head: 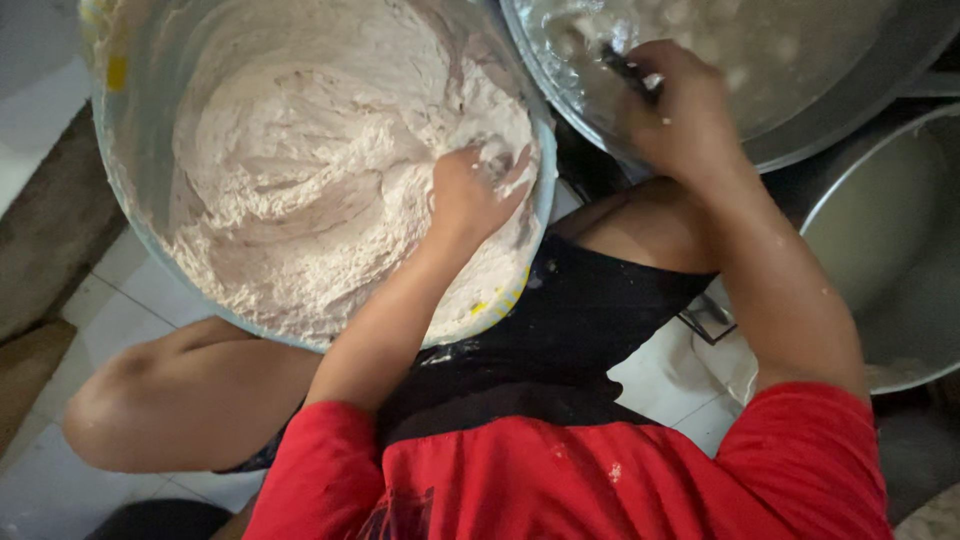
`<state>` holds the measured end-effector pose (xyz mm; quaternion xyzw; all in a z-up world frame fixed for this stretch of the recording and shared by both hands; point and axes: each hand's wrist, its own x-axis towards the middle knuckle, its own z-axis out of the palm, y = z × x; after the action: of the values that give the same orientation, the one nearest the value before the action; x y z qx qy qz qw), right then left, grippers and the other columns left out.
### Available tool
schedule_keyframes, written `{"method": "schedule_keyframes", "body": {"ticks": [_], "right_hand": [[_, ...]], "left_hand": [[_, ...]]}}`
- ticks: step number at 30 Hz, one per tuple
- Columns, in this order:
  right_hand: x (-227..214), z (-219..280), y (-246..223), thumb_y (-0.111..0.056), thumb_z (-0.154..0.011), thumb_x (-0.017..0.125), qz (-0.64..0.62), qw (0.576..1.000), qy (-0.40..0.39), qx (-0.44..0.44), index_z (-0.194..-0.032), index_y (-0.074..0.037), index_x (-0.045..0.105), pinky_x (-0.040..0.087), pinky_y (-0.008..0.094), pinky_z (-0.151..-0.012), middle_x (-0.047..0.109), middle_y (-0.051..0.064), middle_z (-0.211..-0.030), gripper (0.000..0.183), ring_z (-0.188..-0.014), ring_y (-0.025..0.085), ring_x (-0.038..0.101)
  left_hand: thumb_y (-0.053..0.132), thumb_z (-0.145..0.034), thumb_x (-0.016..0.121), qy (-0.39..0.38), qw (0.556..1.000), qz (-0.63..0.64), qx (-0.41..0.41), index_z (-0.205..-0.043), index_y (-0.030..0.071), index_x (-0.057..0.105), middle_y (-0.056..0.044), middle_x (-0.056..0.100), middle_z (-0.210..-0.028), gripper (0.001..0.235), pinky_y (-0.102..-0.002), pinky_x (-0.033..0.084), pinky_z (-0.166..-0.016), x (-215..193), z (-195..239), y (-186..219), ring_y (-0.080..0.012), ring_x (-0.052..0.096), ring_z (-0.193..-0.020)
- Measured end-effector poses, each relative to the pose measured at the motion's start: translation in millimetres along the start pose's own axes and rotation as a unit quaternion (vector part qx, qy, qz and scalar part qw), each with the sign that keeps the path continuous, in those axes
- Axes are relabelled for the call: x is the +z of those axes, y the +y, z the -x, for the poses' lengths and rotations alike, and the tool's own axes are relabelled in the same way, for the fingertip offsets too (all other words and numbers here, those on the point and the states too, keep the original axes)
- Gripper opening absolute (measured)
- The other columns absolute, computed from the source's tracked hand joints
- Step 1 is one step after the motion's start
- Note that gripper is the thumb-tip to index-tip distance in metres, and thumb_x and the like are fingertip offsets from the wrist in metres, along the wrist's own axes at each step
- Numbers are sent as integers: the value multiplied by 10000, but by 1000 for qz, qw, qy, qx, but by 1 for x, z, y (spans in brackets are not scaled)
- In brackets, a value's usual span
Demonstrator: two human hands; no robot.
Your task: The person scoops dough from a large basin using a small scoop and transfers it into a metal tray. They repeat this action continuously, portioning the dough into smaller pieces.
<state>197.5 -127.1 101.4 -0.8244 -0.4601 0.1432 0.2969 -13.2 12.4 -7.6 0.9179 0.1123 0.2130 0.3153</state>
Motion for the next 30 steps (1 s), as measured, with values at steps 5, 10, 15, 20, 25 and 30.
{"method": "schedule_keyframes", "body": {"ticks": [5,10,15,20,25,30], "right_hand": [[-14,39,-14,-14,-1061,629,-231,955,-13,187,-1341,-18,504,512,278,-663,645,80,-1123,306,-835,122,660],[7,76,-31,-38,-1028,620,-332,897,-124,265,-1343,-28,549,501,229,-602,656,25,-1076,324,-773,64,607],[19,93,-43,-55,-1051,614,-312,919,-139,198,-1388,-7,562,500,212,-639,689,40,-1127,344,-775,60,590],[13,95,-43,-96,-1031,572,-343,879,-212,256,-1361,-14,547,468,231,-518,709,27,-1085,341,-655,67,566],[-18,99,-26,-113,-1024,658,-169,970,-96,149,-1382,-6,603,549,341,-743,727,153,-1138,378,-895,225,687],[-48,93,-6,-87,-1004,727,100,992,-8,79,-1280,38,664,558,449,-922,713,262,-1183,310,-1094,409,704]], "left_hand": [[211,-830,824,52,968,149,-194,-900,103,756,-145,731,-791,145,-434,553,-627,4,-6,15,-370,701,-707],[205,-827,827,72,962,177,-193,-847,44,710,-146,720,-773,200,-421,571,-633,3,-12,27,-366,726,-722],[168,-776,811,55,961,195,-189,-866,53,714,-158,708,-773,175,-417,580,-631,2,-10,29,-368,734,-742],[251,-655,837,21,975,80,-205,-749,43,697,-185,693,-706,268,-483,550,-622,5,-10,31,-410,697,-689],[432,-715,885,36,970,-12,-240,-705,22,703,-206,685,-641,449,-514,530,-569,-1,-5,34,-429,671,-594],[411,-738,895,54,973,54,-216,-676,5,664,-214,677,-657,470,-489,537,-593,2,5,31,-431,671,-620]]}}
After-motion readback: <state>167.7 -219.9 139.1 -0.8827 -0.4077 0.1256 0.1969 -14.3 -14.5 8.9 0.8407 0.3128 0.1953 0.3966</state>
